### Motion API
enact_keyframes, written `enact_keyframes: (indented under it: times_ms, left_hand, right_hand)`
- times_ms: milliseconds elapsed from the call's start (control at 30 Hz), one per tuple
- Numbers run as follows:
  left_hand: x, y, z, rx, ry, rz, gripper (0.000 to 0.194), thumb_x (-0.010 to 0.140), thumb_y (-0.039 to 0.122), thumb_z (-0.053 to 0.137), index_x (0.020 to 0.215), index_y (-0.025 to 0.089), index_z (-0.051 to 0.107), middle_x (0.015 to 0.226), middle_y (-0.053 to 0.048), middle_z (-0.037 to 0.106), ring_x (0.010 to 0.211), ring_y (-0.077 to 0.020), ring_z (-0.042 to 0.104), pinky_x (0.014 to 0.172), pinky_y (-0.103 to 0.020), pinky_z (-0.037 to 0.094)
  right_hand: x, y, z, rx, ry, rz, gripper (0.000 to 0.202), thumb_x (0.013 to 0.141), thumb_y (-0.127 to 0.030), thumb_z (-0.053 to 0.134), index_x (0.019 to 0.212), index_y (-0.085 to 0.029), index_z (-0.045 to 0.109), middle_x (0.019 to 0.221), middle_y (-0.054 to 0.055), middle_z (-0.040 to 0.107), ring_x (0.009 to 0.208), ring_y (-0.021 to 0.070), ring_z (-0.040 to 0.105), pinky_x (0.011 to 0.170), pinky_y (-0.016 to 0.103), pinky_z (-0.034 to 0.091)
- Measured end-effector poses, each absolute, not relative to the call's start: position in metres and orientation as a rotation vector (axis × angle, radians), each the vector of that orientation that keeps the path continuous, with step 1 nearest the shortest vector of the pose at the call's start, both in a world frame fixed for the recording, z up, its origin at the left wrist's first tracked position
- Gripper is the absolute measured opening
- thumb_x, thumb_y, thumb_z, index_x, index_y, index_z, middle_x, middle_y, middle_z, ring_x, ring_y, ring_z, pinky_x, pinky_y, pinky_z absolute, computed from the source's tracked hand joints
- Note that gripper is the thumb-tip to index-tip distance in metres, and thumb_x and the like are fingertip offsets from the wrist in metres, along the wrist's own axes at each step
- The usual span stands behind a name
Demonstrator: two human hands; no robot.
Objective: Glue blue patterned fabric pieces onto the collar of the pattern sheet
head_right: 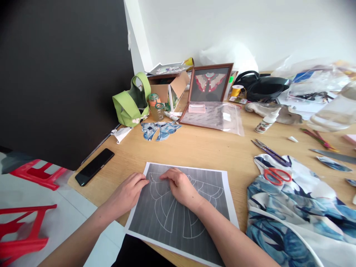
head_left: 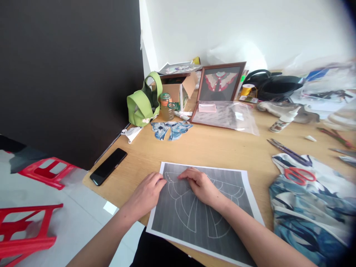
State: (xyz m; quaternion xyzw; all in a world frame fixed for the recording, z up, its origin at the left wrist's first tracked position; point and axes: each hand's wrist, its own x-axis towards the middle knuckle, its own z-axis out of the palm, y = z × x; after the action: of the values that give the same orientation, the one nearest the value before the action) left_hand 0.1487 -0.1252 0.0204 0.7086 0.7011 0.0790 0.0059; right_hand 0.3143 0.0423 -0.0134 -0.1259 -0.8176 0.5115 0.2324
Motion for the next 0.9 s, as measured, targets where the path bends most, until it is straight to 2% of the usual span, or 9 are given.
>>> enact_keyframes:
  times_ms: [67, 167, 267, 367, 433, 567, 700, 900]
  left_hand:
    - [0.149, -0.130, 0.024, 2.199, 2.212, 0.301, 0.039, 0.086, -0.003, 0.035, 0.110, 0.016, 0.059, 0.109, -0.009, 0.059, 0.105, -0.0213, 0.057, 0.092, -0.039, 0.053]
    - [0.154, -0.142, 0.029, 2.194, 2.260, 0.387, 0.039, 0.089, 0.000, 0.034, 0.115, 0.017, 0.058, 0.119, -0.010, 0.058, 0.114, -0.0230, 0.054, 0.096, -0.042, 0.051]
    - [0.165, -0.156, 0.032, 2.203, 2.222, 0.425, 0.029, 0.096, 0.019, 0.044, 0.121, 0.018, 0.057, 0.125, -0.011, 0.058, 0.121, -0.0260, 0.052, 0.098, -0.044, 0.050]
    - [0.173, -0.167, 0.029, 2.247, 2.142, 0.406, 0.040, 0.093, 0.039, 0.054, 0.126, 0.018, 0.055, 0.131, -0.013, 0.057, 0.124, -0.0299, 0.050, 0.099, -0.048, 0.050]
    - [0.175, -0.171, 0.024, 2.268, 2.120, 0.396, 0.047, 0.090, 0.045, 0.057, 0.128, 0.018, 0.055, 0.132, -0.013, 0.057, 0.125, -0.0313, 0.050, 0.098, -0.049, 0.051]
    - [0.171, -0.170, 0.012, 2.300, 2.130, 0.385, 0.045, 0.088, 0.041, 0.061, 0.126, 0.018, 0.056, 0.131, -0.014, 0.059, 0.124, -0.0317, 0.052, 0.099, -0.051, 0.050]
    - [0.164, -0.159, 0.009, 2.264, 2.149, 0.397, 0.043, 0.086, 0.035, 0.065, 0.125, 0.018, 0.057, 0.131, -0.014, 0.059, 0.123, -0.0318, 0.053, 0.099, -0.050, 0.051]
    - [0.152, -0.144, 0.011, 2.214, 2.168, 0.409, 0.044, 0.082, 0.028, 0.069, 0.124, 0.020, 0.059, 0.133, -0.012, 0.059, 0.124, -0.0316, 0.053, 0.100, -0.050, 0.051]
  right_hand:
    - [0.314, 0.041, -0.014, -0.411, -2.118, 1.543, 0.031, 0.089, -0.011, 0.041, 0.101, -0.019, 0.068, 0.093, 0.007, 0.072, 0.090, 0.0203, 0.068, 0.083, 0.039, 0.054]
    - [0.315, 0.042, -0.007, -0.446, -1.814, 1.726, 0.024, 0.094, -0.026, 0.047, 0.107, -0.020, 0.066, 0.094, 0.007, 0.072, 0.084, 0.0191, 0.069, 0.080, 0.039, 0.056]
    - [0.317, 0.047, 0.007, -0.442, -1.546, 1.835, 0.024, 0.091, -0.036, 0.055, 0.106, -0.021, 0.066, 0.096, 0.007, 0.071, 0.083, 0.0189, 0.068, 0.077, 0.038, 0.058]
    - [0.320, 0.054, 0.022, -0.475, -1.403, 1.854, 0.029, 0.086, -0.042, 0.062, 0.104, -0.019, 0.065, 0.091, 0.006, 0.070, 0.078, 0.0187, 0.068, 0.069, 0.035, 0.058]
    - [0.321, 0.059, 0.031, -0.520, -1.359, 1.847, 0.031, 0.084, -0.043, 0.064, 0.103, -0.019, 0.064, 0.086, 0.005, 0.069, 0.069, 0.0166, 0.068, 0.061, 0.032, 0.057]
    - [0.324, 0.070, 0.049, -0.627, -1.310, 1.820, 0.035, 0.080, -0.045, 0.067, 0.101, -0.017, 0.063, 0.080, 0.002, 0.067, 0.059, 0.0145, 0.066, 0.051, 0.028, 0.055]
    - [0.334, 0.081, 0.067, -0.723, -1.334, 1.732, 0.042, 0.076, -0.049, 0.071, 0.102, -0.016, 0.063, 0.080, 0.003, 0.067, 0.058, 0.0150, 0.066, 0.049, 0.027, 0.055]
    - [0.377, 0.079, 0.056, -0.887, -1.531, 1.472, 0.041, 0.082, -0.050, 0.066, 0.105, -0.016, 0.063, 0.078, 0.006, 0.068, 0.056, 0.0165, 0.065, 0.050, 0.031, 0.057]
